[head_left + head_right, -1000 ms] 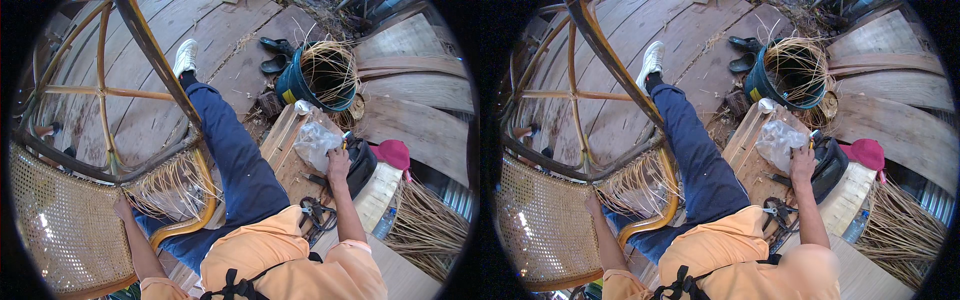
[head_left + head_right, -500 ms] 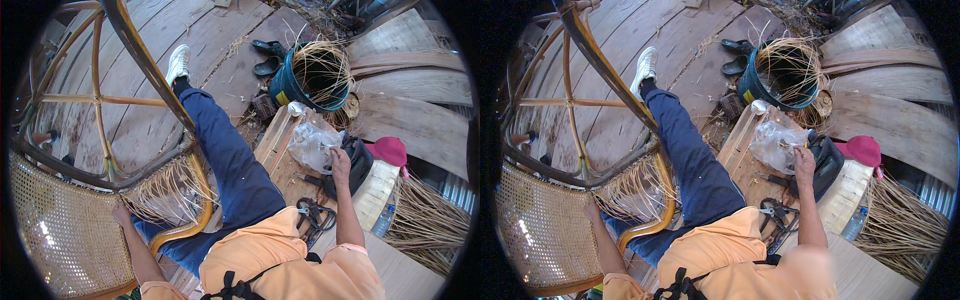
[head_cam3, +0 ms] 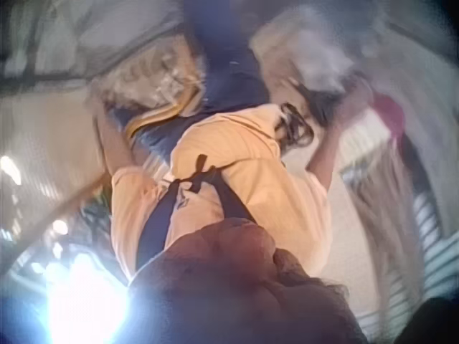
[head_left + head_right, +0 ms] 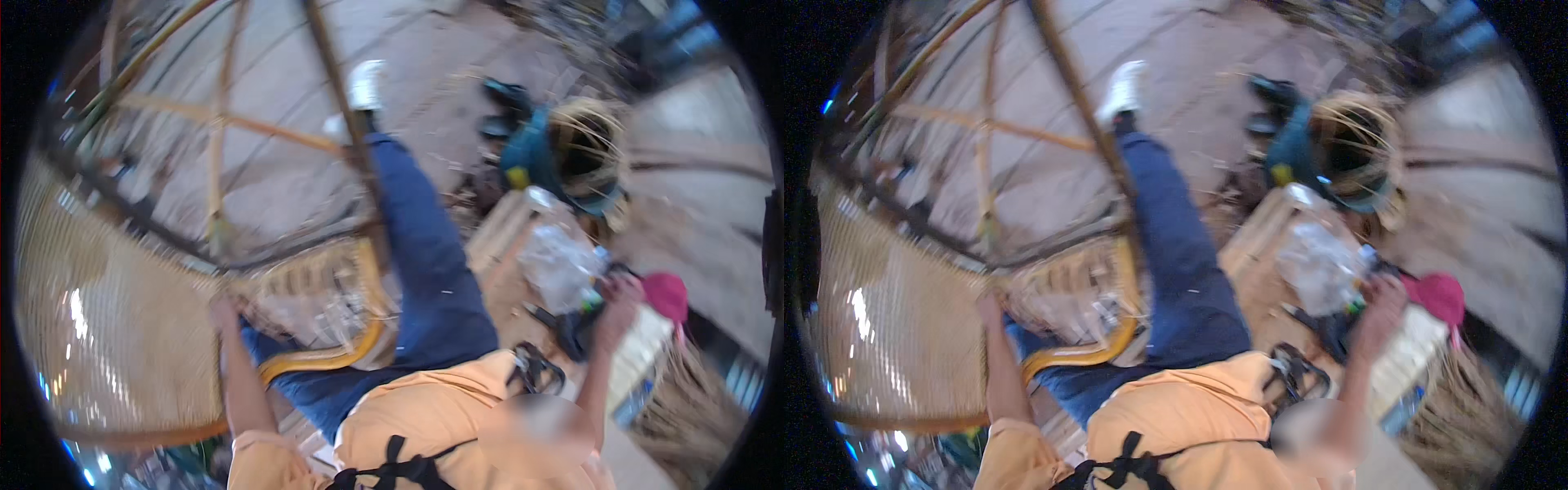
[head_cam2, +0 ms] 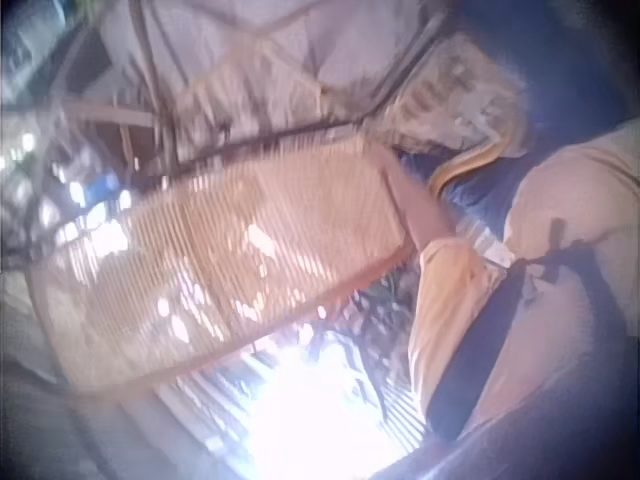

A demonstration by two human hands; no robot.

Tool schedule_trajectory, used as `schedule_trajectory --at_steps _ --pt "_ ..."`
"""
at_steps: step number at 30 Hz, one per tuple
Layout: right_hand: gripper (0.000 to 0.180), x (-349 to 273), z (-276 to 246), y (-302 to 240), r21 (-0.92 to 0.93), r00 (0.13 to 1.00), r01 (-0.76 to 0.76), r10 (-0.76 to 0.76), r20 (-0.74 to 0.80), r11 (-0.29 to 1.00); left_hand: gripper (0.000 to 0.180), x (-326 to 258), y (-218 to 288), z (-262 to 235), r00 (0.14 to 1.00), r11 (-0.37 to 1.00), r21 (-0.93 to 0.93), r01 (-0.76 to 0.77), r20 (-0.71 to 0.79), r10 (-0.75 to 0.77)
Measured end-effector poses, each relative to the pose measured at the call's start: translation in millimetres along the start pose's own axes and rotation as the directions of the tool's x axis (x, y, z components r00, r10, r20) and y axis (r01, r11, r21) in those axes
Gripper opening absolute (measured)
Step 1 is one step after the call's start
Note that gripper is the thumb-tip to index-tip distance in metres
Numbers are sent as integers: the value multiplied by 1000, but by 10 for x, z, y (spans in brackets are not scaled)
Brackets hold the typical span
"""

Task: Weaving and securing rattan strips to a furniture frame.

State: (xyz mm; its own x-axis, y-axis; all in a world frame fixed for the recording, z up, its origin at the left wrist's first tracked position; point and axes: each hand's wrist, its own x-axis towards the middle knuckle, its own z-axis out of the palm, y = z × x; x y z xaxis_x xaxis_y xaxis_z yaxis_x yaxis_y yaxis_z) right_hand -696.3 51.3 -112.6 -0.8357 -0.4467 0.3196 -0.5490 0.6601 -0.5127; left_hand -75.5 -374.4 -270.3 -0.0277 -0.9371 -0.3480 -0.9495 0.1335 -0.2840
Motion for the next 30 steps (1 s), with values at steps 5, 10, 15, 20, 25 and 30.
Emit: schedule_trajectory --at_steps 5,10,15,20,25,30 --pt "28 527 -465 -401 554 922 -362 376 94 749 26 79 416 106 951 679 -694 238 26 -308" --pt "33 345 847 -2251 373 859 -281 59 508 884 32 -119 448 -116 900 619 -729 291 -10 -435" --pt "13 -662 2537 -3493 560 400 -633 -393 828 534 29 -150 517 -182 882 513 -784 349 90 -463" --pt "13 -1648 3916 -4156 634 300 -442 -562 771 635 32 -185 699 -548 854 537 -711 455 176 -490" --pt "12 -2285 4472 -4442 712 388 -163 -619 682 683 29 -184 720 -457 839 593 -666 452 91 -537" --pt "11 -2322 4387 -4575 705 351 -181 -625 698 686 27 -203 698 -422 848 610 -664 434 72 -525"
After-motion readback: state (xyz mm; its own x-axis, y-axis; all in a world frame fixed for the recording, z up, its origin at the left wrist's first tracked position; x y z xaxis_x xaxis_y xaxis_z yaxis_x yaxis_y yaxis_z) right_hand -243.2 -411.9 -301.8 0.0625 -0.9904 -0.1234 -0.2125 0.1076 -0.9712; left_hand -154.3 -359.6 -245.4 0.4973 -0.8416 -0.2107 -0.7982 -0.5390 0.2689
